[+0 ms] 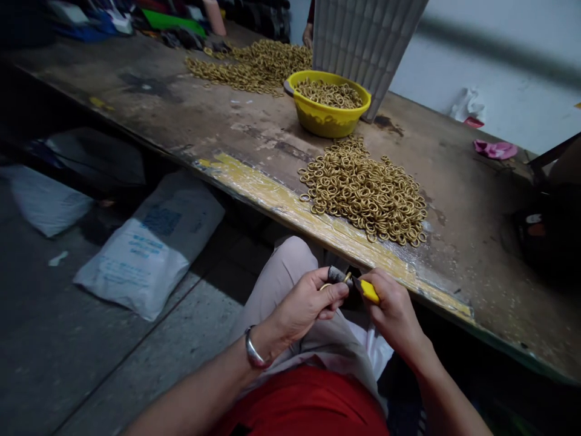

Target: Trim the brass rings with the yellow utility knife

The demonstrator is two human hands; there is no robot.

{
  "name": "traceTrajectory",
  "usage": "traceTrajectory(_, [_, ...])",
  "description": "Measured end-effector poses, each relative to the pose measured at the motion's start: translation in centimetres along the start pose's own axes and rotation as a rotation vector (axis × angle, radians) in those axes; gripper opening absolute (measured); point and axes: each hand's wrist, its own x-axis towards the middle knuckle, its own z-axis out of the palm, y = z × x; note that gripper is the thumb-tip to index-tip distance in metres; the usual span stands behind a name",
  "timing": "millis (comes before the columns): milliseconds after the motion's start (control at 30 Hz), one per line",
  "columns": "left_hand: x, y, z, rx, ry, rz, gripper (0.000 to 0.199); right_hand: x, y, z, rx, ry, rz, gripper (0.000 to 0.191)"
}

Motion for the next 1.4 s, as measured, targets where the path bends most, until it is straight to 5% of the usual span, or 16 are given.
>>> traceTrajectory(267, [0.4, -0.3, -0.5, 0.253, -0.003, 0.136, 0.024, 0.6, -0.1, 0.6, -0.304, -0.069, 0.032, 0.02])
traceTrajectory(433, [-1.4, 1.8, 0.4, 0.475, -0.137, 0.228, 0.015, 1.6, 2.5, -0.4, -0.628, -0.087, 0.29, 0.021])
traceTrajectory(500, [-1.7, 2.0, 0.5, 0.387, -0.195, 0.135, 0.019, 2.3, 3.6, -1.0, -0.66, -0.03, 0.321, 0.024])
traceTrajectory(600, [-0.8, 1.1, 0.0, 0.074, -0.107, -0.043, 0.032, 4.0, 4.6, -1.3, -0.625, 0.052, 0.24, 0.028])
traceTrajectory(800, [0.9, -0.2, -1.5, -0.151, 0.032, -0.091, 0.032, 7.5, 6.0, -0.2, -0.706, -0.066, 0.289, 0.021])
traceTrajectory(967, [1.4, -0.4, -2.5, -0.142, 0.049, -0.074, 0.025, 6.7, 5.4, -0.8, -0.287, -0.003, 0.154, 0.014])
traceTrajectory(1133, [2.3, -0.7, -2.6, -0.066, 0.079, -0.024, 0.037, 4.9, 1.9, -1.4, 0.349, -0.146, 0.018, 0.027])
traceTrajectory(1400, [1.2, -0.4, -1.8, -0.048, -0.107, -0.077, 0.035, 3.6, 0.1, -0.9, 0.361, -0.123, -0.074, 0.019])
